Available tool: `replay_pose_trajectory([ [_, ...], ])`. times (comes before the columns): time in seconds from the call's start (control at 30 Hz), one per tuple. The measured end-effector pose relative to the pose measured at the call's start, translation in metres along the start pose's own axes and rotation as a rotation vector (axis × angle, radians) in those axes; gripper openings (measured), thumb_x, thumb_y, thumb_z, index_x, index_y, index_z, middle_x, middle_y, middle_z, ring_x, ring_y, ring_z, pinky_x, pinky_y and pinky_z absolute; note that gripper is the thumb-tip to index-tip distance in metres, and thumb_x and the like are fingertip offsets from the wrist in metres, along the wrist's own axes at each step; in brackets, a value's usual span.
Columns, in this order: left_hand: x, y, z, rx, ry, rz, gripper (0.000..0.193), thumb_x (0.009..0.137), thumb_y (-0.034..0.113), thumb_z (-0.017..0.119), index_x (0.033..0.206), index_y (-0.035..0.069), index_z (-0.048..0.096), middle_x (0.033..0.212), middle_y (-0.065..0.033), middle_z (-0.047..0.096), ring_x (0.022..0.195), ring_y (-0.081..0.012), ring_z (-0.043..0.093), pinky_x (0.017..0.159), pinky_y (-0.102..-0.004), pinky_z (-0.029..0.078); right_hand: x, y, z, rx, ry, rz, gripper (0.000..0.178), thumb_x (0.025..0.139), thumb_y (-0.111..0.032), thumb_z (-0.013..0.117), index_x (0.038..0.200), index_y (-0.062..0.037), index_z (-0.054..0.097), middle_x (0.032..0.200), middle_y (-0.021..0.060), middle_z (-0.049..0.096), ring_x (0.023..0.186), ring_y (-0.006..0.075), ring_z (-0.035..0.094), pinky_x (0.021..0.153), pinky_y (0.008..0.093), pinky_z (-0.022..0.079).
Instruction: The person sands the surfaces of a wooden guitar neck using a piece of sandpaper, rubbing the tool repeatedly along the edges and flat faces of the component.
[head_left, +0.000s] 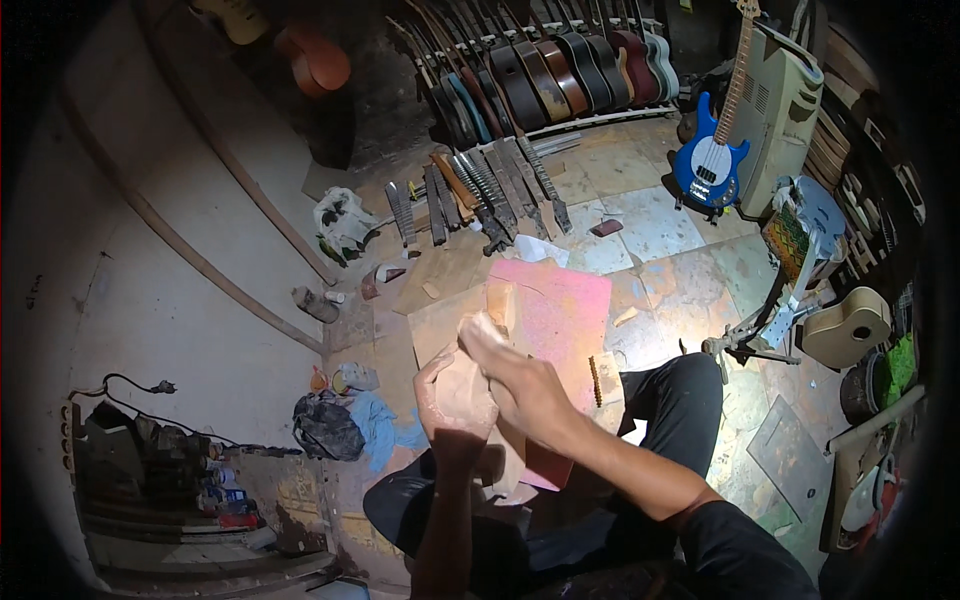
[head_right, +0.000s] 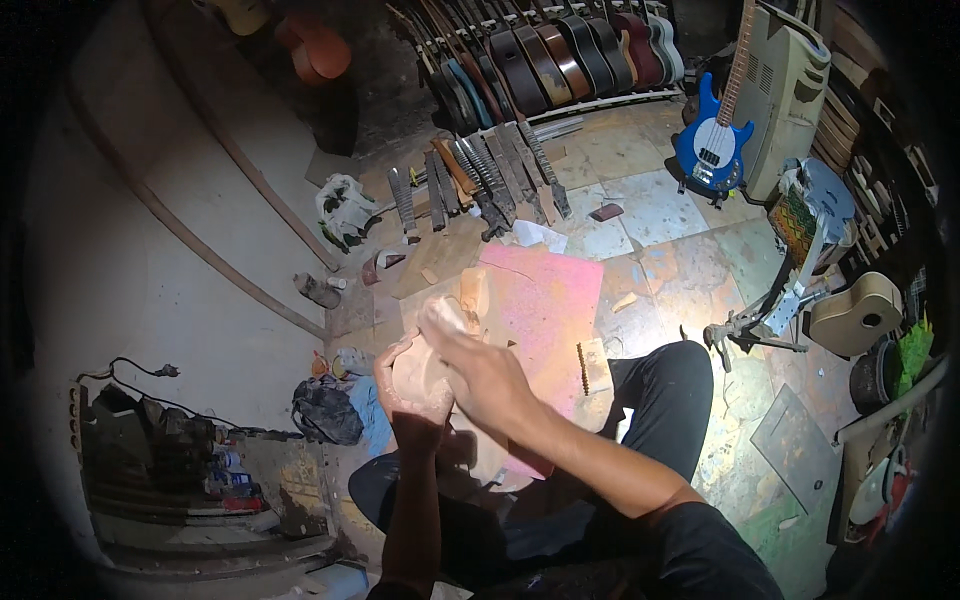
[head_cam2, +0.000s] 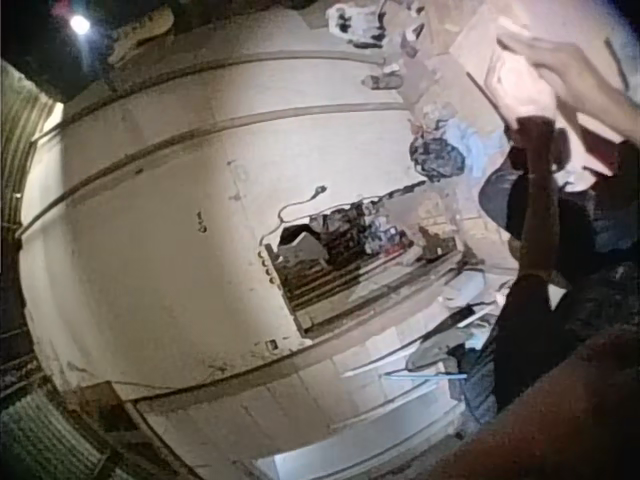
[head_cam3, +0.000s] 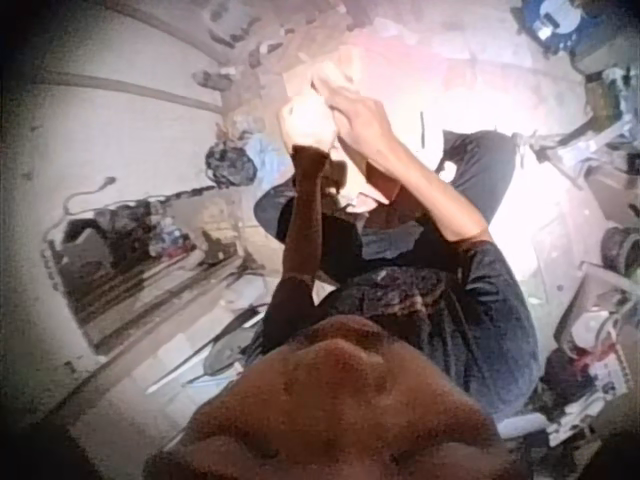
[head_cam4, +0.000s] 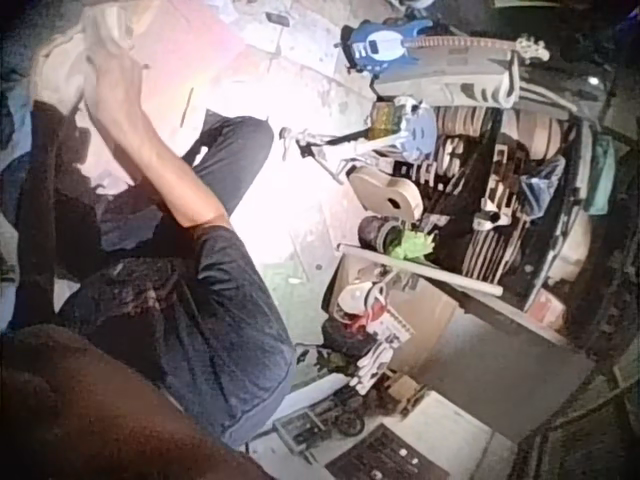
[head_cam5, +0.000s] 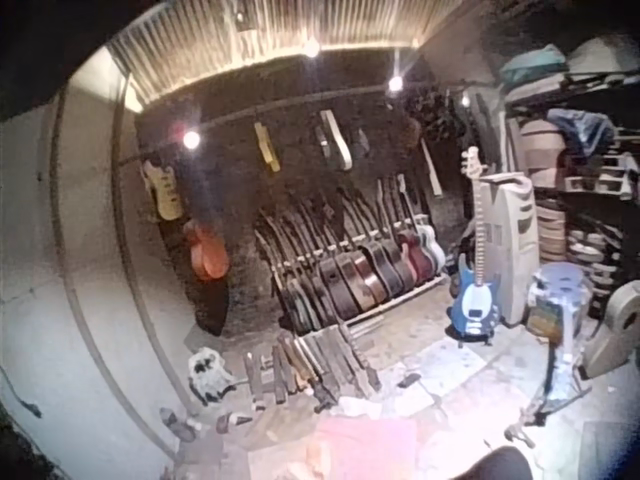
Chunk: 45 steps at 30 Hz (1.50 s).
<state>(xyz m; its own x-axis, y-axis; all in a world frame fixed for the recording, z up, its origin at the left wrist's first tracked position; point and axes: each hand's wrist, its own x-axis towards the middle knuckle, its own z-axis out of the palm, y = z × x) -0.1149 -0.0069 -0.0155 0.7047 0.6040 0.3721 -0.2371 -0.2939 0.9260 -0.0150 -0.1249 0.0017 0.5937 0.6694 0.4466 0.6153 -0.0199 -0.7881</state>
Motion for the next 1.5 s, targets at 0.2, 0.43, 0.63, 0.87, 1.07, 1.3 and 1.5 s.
replay_pose_trajectory([
  [0.2, -0.001, 0.002, -0.003, -0.014, -0.051, 0.008, 0.08, 0.079, 0.0, 0.082, 0.148, 0.003, 0.043, 0.137, -0.0134, 0.058, 0.128, -0.0253, 0.061, 0.111, -0.0396, 0.051, 0.016, 0.005, -0.015, -0.077, -0.019, -0.062, 0.066, 0.089, 0.0, 0.059, 0.153, -0.0158, 0.061, 0.136, 0.0185, 0.072, 0.11, 0.0383, 0.075, 0.088, 0.0461, 0.065],
  [0.43, 0.003, 0.01, 0.009, 0.072, -0.01, -0.006, 0.092, 0.078, 0.0, 0.086, 0.155, 0.003, 0.035, 0.14, -0.0162, 0.055, 0.13, -0.0265, 0.06, 0.111, -0.0406, 0.051, 0.004, -0.021, -0.045, -0.179, -0.202, -0.053, 0.064, 0.088, -0.001, 0.061, 0.151, -0.0164, 0.063, 0.134, 0.0171, 0.073, 0.1, 0.0373, 0.077, 0.082, 0.0448, 0.065],
  [0.63, 0.011, 0.004, 0.009, -0.047, -0.028, 0.049, 0.106, 0.075, -0.006, 0.084, 0.163, 0.001, 0.025, 0.148, -0.0177, 0.055, 0.134, -0.0301, 0.06, 0.116, -0.0431, 0.049, 0.003, -0.035, -0.043, -0.235, -0.134, -0.112, 0.059, 0.088, -0.004, 0.063, 0.145, -0.0151, 0.067, 0.126, 0.0174, 0.076, 0.086, 0.0373, 0.077, 0.074, 0.0448, 0.064],
  [0.87, 0.019, 0.009, 0.009, -0.053, -0.06, 0.038, 0.104, 0.077, -0.009, 0.084, 0.163, 0.004, 0.028, 0.148, -0.0175, 0.056, 0.136, -0.0291, 0.058, 0.116, -0.0436, 0.049, 0.008, -0.048, -0.046, -0.24, -0.196, -0.068, 0.058, 0.086, -0.002, 0.063, 0.142, -0.0141, 0.07, 0.123, 0.0197, 0.076, 0.083, 0.0407, 0.075, 0.074, 0.0464, 0.063],
  [1.07, 0.01, 0.004, 0.005, -0.071, -0.037, -0.046, 0.096, 0.079, 0.002, 0.086, 0.16, 0.001, 0.034, 0.147, -0.0168, 0.053, 0.136, -0.0282, 0.056, 0.118, -0.0426, 0.046, 0.019, -0.002, -0.032, 0.031, -0.203, 0.071, 0.068, 0.087, 0.009, 0.055, 0.151, -0.014, 0.062, 0.144, 0.0175, 0.067, 0.125, 0.0377, 0.069, 0.106, 0.0434, 0.058],
  [1.3, 0.009, -0.001, -0.007, -0.042, -0.077, -0.017, 0.078, 0.079, 0.005, 0.084, 0.147, 0.002, 0.048, 0.142, -0.0157, 0.058, 0.134, -0.0266, 0.058, 0.117, -0.0418, 0.047, 0.002, 0.002, -0.01, 0.121, -0.098, 0.078, 0.075, 0.09, 0.01, 0.047, 0.163, -0.0083, 0.046, 0.159, 0.024, 0.054, 0.147, 0.0406, 0.052, 0.124, 0.0425, 0.042],
  [1.5, 0.014, -0.004, -0.014, -0.046, -0.038, -0.058, 0.077, 0.078, 0.0, 0.085, 0.145, 0.005, 0.049, 0.144, -0.0157, 0.058, 0.135, -0.0281, 0.058, 0.117, -0.0432, 0.048, -0.012, 0.007, 0.016, 0.118, 0.063, -0.107, 0.077, 0.091, 0.006, 0.053, 0.164, -0.0184, 0.046, 0.158, 0.0222, 0.054, 0.124, 0.0415, 0.067, 0.102, 0.0473, 0.059],
])
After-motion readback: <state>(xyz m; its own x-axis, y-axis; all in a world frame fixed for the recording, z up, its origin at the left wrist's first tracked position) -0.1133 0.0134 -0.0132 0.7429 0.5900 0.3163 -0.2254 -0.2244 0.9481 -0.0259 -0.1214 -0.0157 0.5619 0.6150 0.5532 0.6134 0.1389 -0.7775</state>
